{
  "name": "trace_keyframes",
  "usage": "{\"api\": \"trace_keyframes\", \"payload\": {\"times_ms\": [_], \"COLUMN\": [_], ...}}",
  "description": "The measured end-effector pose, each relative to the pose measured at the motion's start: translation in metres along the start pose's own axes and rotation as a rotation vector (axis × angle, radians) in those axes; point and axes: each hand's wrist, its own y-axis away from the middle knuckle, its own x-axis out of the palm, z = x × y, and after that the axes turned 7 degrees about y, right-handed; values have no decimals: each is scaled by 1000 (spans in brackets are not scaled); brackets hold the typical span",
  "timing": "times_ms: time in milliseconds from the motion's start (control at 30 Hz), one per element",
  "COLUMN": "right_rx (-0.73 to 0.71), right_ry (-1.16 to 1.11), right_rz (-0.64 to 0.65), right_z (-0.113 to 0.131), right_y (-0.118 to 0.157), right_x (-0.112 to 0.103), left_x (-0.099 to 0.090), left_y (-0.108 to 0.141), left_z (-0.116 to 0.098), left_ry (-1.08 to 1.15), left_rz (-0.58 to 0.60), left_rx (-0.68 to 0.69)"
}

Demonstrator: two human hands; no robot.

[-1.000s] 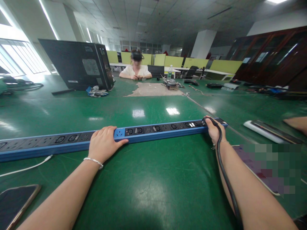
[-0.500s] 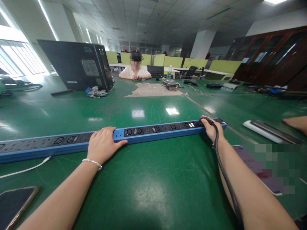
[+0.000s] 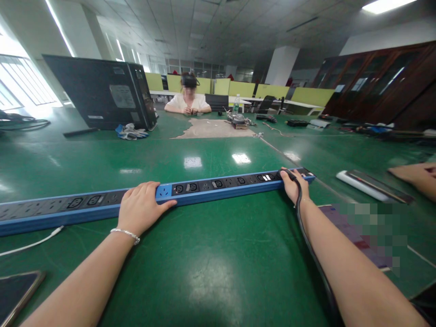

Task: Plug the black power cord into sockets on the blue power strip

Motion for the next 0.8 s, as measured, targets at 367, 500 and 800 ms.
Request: {"api": "trace_keyframes", "payload": {"times_ms": [367,500,800], "right_rx": [0,108,270], "right_ry": [-55,-281,-474], "right_rz": [-22,-234,-416], "right_z": [8,-2,-37], "right_y": [2,-6,-21], "right_x": [-1,0,4], "left_x": [0,0,-1], "left_y": [0,0,0], "left_z": [0,0,-1], "left_ry": [-17,-13,-24], "left_rz": [17,16,19], "left_rx": [-6,-7,-5]}}
